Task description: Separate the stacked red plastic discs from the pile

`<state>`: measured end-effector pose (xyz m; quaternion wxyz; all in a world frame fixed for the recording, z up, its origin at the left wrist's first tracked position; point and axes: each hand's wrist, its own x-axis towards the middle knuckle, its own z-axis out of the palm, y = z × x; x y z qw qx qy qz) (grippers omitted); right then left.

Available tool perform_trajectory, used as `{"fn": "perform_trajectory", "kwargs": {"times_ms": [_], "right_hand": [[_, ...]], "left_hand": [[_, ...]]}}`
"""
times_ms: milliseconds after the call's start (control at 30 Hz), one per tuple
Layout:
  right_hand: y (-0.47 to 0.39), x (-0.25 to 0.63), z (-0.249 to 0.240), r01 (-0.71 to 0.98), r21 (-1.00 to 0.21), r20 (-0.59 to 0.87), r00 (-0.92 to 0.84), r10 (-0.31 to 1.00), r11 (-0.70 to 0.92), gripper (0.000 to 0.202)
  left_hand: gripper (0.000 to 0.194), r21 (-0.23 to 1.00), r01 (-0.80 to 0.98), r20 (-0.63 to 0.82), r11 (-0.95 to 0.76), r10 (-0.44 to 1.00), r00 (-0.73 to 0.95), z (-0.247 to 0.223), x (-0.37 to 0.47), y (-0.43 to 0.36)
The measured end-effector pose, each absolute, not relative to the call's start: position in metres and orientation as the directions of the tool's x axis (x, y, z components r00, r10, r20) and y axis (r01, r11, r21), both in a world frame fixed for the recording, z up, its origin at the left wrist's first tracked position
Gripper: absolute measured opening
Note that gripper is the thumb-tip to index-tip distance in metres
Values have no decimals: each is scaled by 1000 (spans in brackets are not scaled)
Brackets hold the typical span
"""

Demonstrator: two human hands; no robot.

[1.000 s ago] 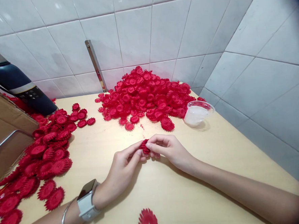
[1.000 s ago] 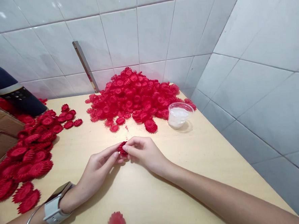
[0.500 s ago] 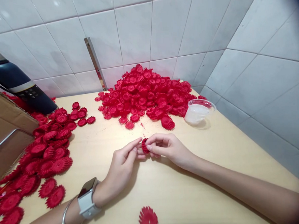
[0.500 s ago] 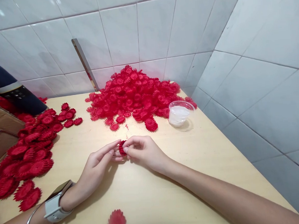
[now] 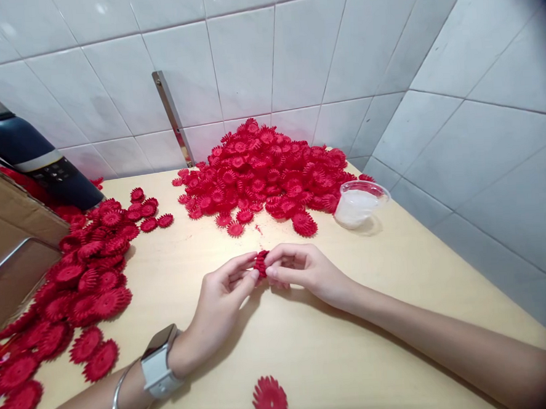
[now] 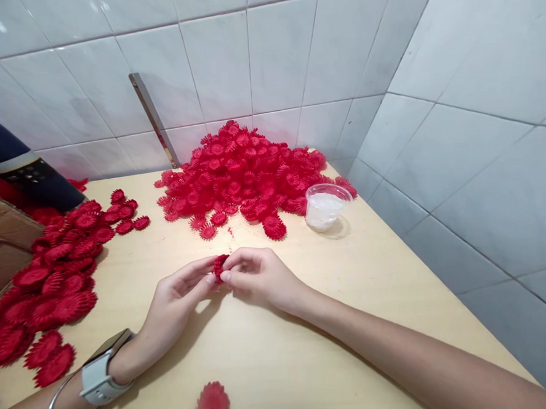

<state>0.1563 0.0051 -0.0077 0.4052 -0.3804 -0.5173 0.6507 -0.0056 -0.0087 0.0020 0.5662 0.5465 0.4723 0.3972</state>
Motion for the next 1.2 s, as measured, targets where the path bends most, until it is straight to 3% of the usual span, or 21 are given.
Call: {"fn": "perform_trajectory", "kwargs": {"times_ms": [300,533,833,1200], "right_hand": [[2,157,-15,-124,-988,-32,-449,893,-98,17],[1,159,-15,25,-999,6,-483,875,21,15],[3,161,-7,-126,-986,-34,-479,877,-107,18],[3,165,-10,-110,-990,-31,-458,888,-91,14]], "left_hand": [[31,994,22,-105,103,952,286,3,-5,-10],[18,994,90,-80,59,964,252,5,-3,-8],[6,980,-7,-196,201,964,180,1,-5,3],[9,973,-86,-210,212,977,38,1,-6,3]]}}
